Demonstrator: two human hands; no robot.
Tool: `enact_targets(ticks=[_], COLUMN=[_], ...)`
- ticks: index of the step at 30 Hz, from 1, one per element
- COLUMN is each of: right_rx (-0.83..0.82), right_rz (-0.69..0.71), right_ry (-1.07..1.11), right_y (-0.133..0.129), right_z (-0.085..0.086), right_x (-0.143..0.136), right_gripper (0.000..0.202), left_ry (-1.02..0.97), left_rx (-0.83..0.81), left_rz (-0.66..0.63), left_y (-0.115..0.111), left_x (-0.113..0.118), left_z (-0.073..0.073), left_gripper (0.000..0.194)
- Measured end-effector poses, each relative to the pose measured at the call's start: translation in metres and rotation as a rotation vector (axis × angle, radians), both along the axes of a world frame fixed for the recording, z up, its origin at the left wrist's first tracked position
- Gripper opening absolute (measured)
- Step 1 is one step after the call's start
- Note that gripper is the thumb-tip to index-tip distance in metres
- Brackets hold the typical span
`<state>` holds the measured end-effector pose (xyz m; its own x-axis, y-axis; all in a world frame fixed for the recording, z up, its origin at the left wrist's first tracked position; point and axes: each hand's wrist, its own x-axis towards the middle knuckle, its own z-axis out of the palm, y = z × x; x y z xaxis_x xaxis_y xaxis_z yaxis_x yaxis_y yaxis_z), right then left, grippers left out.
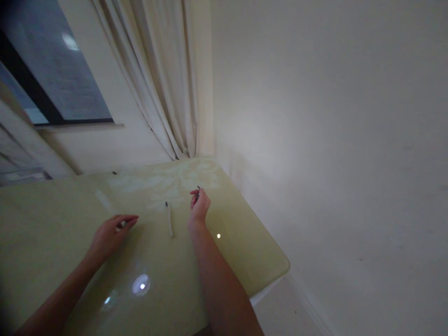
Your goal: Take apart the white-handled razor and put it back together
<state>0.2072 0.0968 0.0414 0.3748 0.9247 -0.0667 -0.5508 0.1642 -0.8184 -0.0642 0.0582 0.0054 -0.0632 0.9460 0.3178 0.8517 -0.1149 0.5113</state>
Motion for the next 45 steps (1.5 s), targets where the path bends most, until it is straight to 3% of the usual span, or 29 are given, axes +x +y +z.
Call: enact_targets(ticks=[2, 5, 11, 14, 17, 22, 33, 45], right_rx=[0.010, 0.027, 0.001, -0.021, -0.025, -0.020, -0.028, -0.015], right_rz=[0.037, 0.079, 0.192, 0.343, 0.554, 0.765, 0.818, 0.839], right_ry=[-0.064, -0.125, -0.169, -0.216, -0.276, -0.310, -0.260, -0.162], right_y=[-0.003, -0.009, -0.017, -0.021, -0.030, -0.042, -0.046, -0.051], right_z=[0.000, -0.001, -0.003, -0.005, -0.005, -0.004, -0.011, -0.014], right_x=[-0.007, -0.014, -0.021, -0.026, -0.034, -0.043, -0.045, -0.049], right_gripper=[0.041, 0.044, 0.044, 0.041, 0.034, 0.035, 0.036, 0.032], left_ry=[0.073, 0.137, 0.052, -0.157, -0.336, -0.449, -0.586, -0.639], left_rx=[-0.033, -0.142, -0.126, 0.008, 0.174, 0.271, 0.176, 0.207], left_rz=[0.119, 0.132, 0.041, -0.039, -0.098, -0.134, -0.241, -0.279], left_y=[-0.011, -0.013, -0.002, -0.009, -0.023, -0.042, -0.046, -0.047], left_x=[-0.029, -0.044, -0.035, -0.018, 0.013, 0.058, 0.065, 0.068], left_z=[-0.004, -0.006, -0.006, -0.002, 0.011, 0.029, 0.015, 0.008], left_gripper=[0.056, 0.075, 0.047, 0.047, 0.048, 0.041, 0.038, 0.035])
